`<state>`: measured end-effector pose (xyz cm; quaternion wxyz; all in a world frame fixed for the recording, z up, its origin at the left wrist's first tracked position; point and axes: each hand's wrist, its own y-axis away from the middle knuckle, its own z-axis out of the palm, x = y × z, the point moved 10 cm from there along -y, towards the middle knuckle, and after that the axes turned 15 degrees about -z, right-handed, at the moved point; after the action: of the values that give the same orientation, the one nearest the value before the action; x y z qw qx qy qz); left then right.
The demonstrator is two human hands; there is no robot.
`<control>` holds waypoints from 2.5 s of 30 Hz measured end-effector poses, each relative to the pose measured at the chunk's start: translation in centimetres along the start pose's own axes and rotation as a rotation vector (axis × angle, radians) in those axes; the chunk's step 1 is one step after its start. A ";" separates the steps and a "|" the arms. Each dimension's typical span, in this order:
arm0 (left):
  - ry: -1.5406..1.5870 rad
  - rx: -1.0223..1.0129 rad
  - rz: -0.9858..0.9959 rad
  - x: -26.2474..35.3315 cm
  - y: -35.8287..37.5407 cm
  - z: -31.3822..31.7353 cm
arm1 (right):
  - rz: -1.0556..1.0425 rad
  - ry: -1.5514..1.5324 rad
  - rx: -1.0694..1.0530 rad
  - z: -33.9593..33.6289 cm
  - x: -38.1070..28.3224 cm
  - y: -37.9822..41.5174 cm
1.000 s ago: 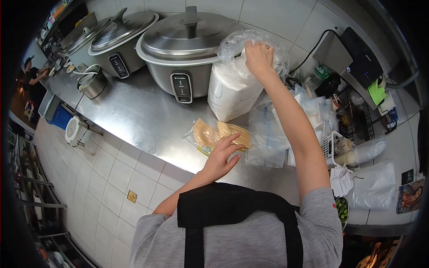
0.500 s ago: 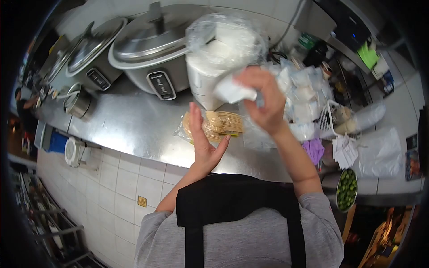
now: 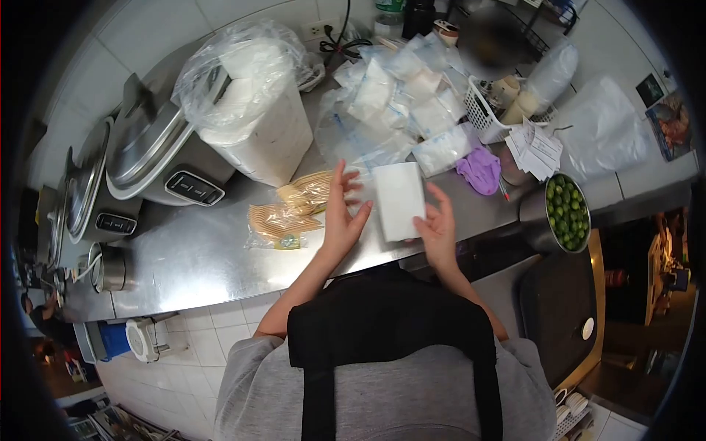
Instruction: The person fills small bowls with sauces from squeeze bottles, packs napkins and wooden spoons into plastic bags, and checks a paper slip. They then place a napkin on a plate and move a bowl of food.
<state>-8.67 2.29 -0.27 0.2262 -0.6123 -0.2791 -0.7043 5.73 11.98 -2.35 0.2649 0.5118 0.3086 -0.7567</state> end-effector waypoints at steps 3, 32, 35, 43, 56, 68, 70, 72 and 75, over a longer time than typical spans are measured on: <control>-0.996 -0.010 0.512 3.1 1.1 3.8 | -0.248 0.202 0.263 -6.4 -2.7 1.3; -1.089 -0.423 0.659 2.3 5.0 13.6 | -0.130 -0.006 -0.059 -0.4 5.6 -7.7; -1.009 -0.549 0.554 2.0 5.2 13.0 | 0.217 0.049 -0.089 -1.4 11.5 -9.3; -0.682 -0.068 0.372 0.4 -3.7 2.3 | -0.049 0.012 -0.293 1.6 11.3 -11.1; 0.063 0.042 -0.373 -2.4 -6.0 -8.1 | 0.118 -0.165 -0.387 4.9 4.2 -8.1; -0.378 0.673 -0.151 -4.6 11.0 -15.6 | 0.176 0.155 -0.843 11.6 11.8 -1.8; -0.511 0.820 -0.082 -0.9 13.8 -16.5 | 0.165 0.204 -0.931 13.5 12.5 -1.1; -0.417 0.837 -0.056 -0.5 15.1 -17.2 | 0.095 0.197 -1.066 15.9 13.0 0.1; -0.370 0.859 -0.070 -1.8 16.1 -17.8 | 0.235 0.167 -1.197 18.1 17.0 1.8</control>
<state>-10.84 -21.61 -1.88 0.3817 -0.5688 -0.6014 -0.4113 -9.73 -4.02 -13.53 0.5627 0.3625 0.6412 -0.3752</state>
